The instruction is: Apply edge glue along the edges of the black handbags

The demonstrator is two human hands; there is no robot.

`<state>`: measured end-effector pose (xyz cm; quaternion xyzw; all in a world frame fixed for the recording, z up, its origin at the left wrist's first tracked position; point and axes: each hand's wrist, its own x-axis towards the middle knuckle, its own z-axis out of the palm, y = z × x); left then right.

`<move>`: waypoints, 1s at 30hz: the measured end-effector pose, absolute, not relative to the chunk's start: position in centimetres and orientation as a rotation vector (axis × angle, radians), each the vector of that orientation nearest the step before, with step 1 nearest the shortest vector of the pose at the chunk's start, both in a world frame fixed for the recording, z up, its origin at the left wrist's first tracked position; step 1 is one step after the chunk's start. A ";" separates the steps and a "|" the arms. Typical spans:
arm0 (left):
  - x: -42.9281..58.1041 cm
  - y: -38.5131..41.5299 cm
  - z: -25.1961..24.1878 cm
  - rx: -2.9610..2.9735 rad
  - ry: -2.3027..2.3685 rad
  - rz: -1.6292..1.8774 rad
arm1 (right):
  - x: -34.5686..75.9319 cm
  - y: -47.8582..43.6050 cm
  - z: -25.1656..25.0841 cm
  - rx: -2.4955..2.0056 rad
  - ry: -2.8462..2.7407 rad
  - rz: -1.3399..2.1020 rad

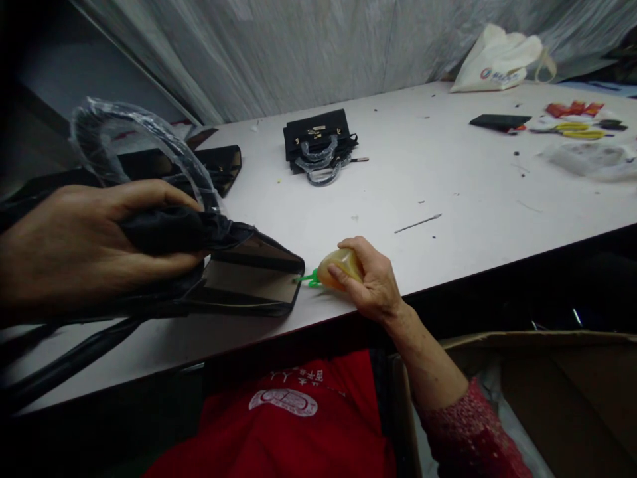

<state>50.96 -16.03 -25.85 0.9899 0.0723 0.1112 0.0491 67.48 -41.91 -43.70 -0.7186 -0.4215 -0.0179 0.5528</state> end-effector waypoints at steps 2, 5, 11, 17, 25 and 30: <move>50.6 -16.1 -26.0 3.035 0.175 0.354 | 67.5 -41.9 -43.9 -1.690 -0.969 -0.085; 50.1 -16.2 -26.2 3.036 0.145 0.362 | 67.5 -42.2 -43.9 -1.692 -0.990 0.030; 49.6 -16.4 -26.3 3.033 0.121 0.352 | 67.6 -42.6 -44.0 -1.664 -0.954 0.017; 49.1 -16.7 -26.3 3.037 0.023 0.368 | 67.5 -42.4 -44.3 -1.642 -1.025 0.082; 48.2 -17.0 -26.5 3.008 0.079 0.409 | 67.7 -42.4 -44.2 -1.623 -1.060 0.070; 48.2 -17.1 -26.4 2.965 0.198 0.410 | 67.8 -42.2 -43.0 -1.615 -1.130 -0.033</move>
